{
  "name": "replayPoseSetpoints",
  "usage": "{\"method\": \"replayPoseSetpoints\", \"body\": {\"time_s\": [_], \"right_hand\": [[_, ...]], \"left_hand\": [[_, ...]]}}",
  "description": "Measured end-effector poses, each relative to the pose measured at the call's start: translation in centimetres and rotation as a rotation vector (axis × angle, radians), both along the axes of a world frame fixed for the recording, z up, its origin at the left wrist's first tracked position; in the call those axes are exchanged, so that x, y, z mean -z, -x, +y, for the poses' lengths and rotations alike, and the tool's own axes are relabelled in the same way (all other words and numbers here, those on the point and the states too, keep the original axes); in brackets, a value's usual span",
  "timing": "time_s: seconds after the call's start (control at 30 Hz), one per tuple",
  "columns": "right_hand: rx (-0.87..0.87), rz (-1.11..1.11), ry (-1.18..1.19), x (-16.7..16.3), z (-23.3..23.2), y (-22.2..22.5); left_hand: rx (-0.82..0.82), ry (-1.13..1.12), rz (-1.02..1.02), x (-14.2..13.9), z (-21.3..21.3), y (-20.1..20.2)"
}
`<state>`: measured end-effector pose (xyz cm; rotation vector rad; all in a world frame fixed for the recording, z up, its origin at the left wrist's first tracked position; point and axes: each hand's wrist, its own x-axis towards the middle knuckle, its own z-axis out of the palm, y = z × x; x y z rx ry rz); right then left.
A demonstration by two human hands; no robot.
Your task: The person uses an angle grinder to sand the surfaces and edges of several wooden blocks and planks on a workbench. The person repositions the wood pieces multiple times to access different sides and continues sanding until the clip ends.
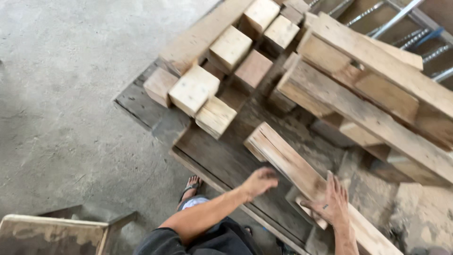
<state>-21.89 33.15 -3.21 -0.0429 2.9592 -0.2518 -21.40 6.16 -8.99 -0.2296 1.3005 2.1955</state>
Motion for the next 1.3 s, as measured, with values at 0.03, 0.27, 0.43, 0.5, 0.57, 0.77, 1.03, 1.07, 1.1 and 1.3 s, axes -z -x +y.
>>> {"method": "replayPoseSetpoints", "body": {"time_s": [0.03,0.27,0.43,0.5,0.57,0.77,1.03,1.07,1.1,1.3], "right_hand": [[-0.026,-0.069,-0.038,0.0,-1.2,1.4],[0.076,-0.306,-0.245,-0.5,-1.7,3.0],[0.021,-0.223,-0.320,-0.4,-2.1,2.3],[0.064,-0.235,-0.268,-0.7,-2.0,2.0],[0.055,-0.214,-0.196,-1.2,-1.8,1.5],[0.154,-0.319,-0.089,-3.5,-2.0,0.1],[0.312,-0.302,-0.083,-12.8,-5.8,-0.1],[0.369,-0.283,0.002,-13.4,-6.8,0.6],[0.429,-0.267,0.089,-13.9,-7.9,1.4],[0.495,-0.266,0.160,-16.1,-15.7,11.3]], "left_hand": [[0.103,0.056,-0.010,0.2,-1.4,-0.5],[0.134,0.091,0.015,5.5,-15.1,-5.2],[0.004,0.331,0.130,6.2,-22.8,-4.2],[-0.046,0.378,0.178,4.6,-24.1,-3.2],[-0.019,0.441,0.198,2.3,-25.0,-2.0],[0.081,0.509,0.283,-3.2,-26.3,-0.7],[0.623,0.270,0.527,-1.6,-18.7,-2.1],[0.690,0.213,0.566,-1.3,-17.0,-1.8],[0.760,0.154,0.601,-1.0,-15.1,-1.7],[0.545,0.049,0.640,-3.6,-5.9,-0.5]]}}
